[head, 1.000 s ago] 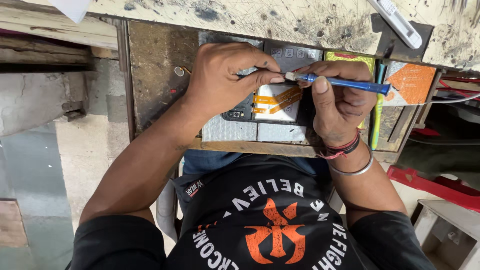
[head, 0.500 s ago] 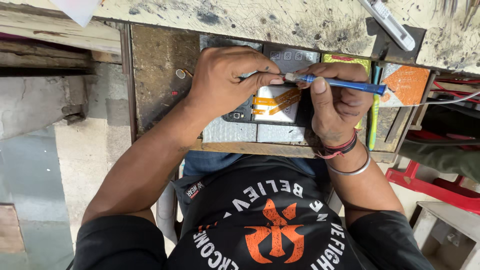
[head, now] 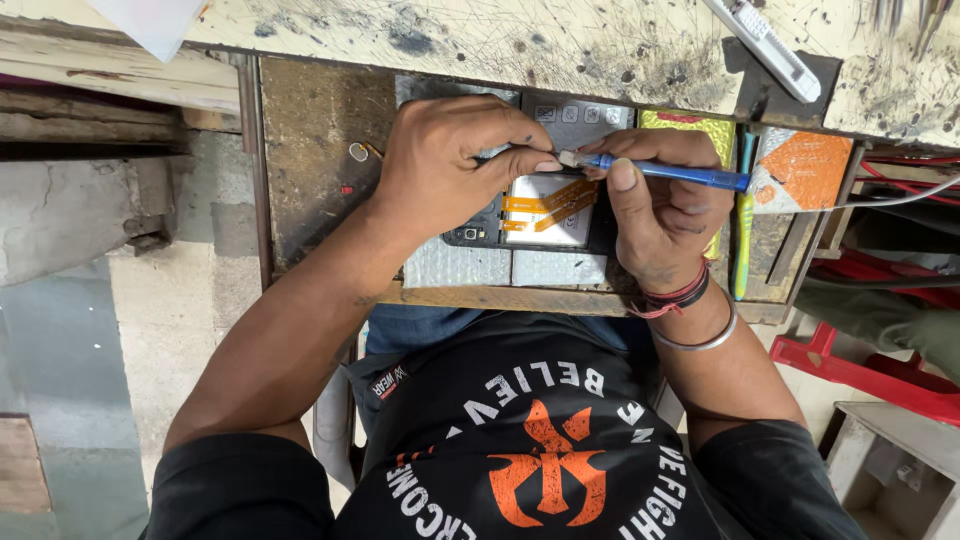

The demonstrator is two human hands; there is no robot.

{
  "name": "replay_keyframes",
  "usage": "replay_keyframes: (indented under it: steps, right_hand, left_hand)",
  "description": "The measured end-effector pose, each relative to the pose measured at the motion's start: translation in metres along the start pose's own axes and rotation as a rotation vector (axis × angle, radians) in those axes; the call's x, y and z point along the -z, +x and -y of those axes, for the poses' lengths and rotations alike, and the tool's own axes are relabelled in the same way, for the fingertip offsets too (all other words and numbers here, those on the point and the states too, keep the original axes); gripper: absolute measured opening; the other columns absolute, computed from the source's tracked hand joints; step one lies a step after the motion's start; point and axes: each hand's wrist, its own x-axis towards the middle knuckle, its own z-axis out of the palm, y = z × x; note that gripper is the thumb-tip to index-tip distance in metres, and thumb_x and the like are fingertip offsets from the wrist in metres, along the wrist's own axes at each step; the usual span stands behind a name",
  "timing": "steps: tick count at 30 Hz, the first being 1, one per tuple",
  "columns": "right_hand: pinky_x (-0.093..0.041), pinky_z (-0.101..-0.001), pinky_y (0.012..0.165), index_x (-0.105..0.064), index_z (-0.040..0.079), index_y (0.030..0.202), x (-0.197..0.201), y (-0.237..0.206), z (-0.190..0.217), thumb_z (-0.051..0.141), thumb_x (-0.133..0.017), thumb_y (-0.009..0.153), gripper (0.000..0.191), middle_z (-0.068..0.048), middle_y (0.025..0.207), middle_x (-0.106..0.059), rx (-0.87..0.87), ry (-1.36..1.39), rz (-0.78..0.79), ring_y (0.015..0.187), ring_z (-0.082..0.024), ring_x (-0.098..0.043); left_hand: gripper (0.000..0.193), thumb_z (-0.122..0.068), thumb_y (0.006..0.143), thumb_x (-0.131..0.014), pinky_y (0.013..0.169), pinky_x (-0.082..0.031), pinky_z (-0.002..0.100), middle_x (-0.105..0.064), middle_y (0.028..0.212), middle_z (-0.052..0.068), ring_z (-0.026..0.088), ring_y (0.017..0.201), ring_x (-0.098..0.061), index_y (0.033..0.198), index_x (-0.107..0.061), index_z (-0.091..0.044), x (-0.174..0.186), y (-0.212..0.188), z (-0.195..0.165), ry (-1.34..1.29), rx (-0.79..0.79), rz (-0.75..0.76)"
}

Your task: The person works at a repair bench on a disassembled smartphone, holding the phone body with one hand while using a blue-handled screwdriver to unscrew and pry at internal components. They reposition the phone and continue working on the exposed internals throughout the episode.

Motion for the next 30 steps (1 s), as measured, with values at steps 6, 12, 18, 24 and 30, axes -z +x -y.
replay_keyframes:
  steps: [6, 12, 18, 24, 30]
  right_hand:
    - [-0.056, -0.0287, 0.097, -0.053, 0.001, 0.123, 0.0, 0.0, 0.001, 0.001, -0.063, 0.113, 0.013, -0.012, 0.111, -0.065, -0.028, 0.029, 0.004, 0.101, -0.017, -0.067]
    - [-0.056, -0.0317, 0.101, -0.055, 0.001, 0.121, 0.001, 0.003, 0.006, 0.003, -0.063, 0.114, 0.012, -0.013, 0.114, -0.065, 0.038, -0.034, 0.032, 0.11, -0.021, -0.069]
    - [-0.059, -0.0336, 0.101, -0.05, 0.005, 0.126, 0.007, 0.003, 0.011, 0.006, -0.061, 0.112, 0.019, -0.015, 0.113, -0.066, 0.032, -0.087, -0.104, 0.105, -0.022, -0.07]
    - [-0.058, -0.0351, 0.094, -0.017, 0.016, 0.16, 0.022, -0.002, 0.018, -0.003, -0.066, 0.12, 0.067, -0.02, 0.114, -0.065, 0.115, -0.181, -0.204, 0.096, -0.025, -0.068]
    - [-0.061, -0.0344, 0.084, 0.006, 0.028, 0.164, 0.025, -0.028, 0.03, -0.006, -0.067, 0.119, 0.092, -0.021, 0.111, -0.071, 0.084, -0.293, -0.255, 0.086, -0.024, -0.071]
  left_hand:
    - [0.016, -0.018, 0.09, -0.088, 0.066, -0.057, 0.034, -0.075, 0.088, 0.006, 0.022, 0.08, -0.075, 0.097, -0.077, -0.008, 0.0, -0.001, 0.001, 0.005, 0.004, 0.009]
    - [0.029, -0.026, 0.085, -0.09, 0.067, -0.058, 0.033, -0.078, 0.095, 0.006, 0.021, 0.083, -0.077, 0.107, -0.078, -0.011, 0.0, -0.002, 0.003, 0.024, 0.017, -0.007]
    - [0.035, -0.029, 0.089, -0.088, 0.078, -0.06, 0.035, -0.078, 0.105, 0.006, 0.024, 0.094, -0.077, 0.119, -0.076, -0.016, 0.0, -0.003, 0.006, 0.077, 0.024, 0.003]
    - [0.038, -0.03, 0.084, -0.09, 0.078, -0.058, 0.038, -0.077, 0.107, 0.007, 0.027, 0.092, -0.073, 0.118, -0.078, -0.016, 0.006, 0.0, 0.0, 0.146, 0.074, 0.153]
    - [0.044, -0.026, 0.072, -0.09, 0.097, -0.054, 0.039, -0.075, 0.117, 0.002, 0.023, 0.121, -0.065, 0.113, -0.078, -0.014, 0.01, 0.004, -0.008, 0.221, -0.026, 0.241]
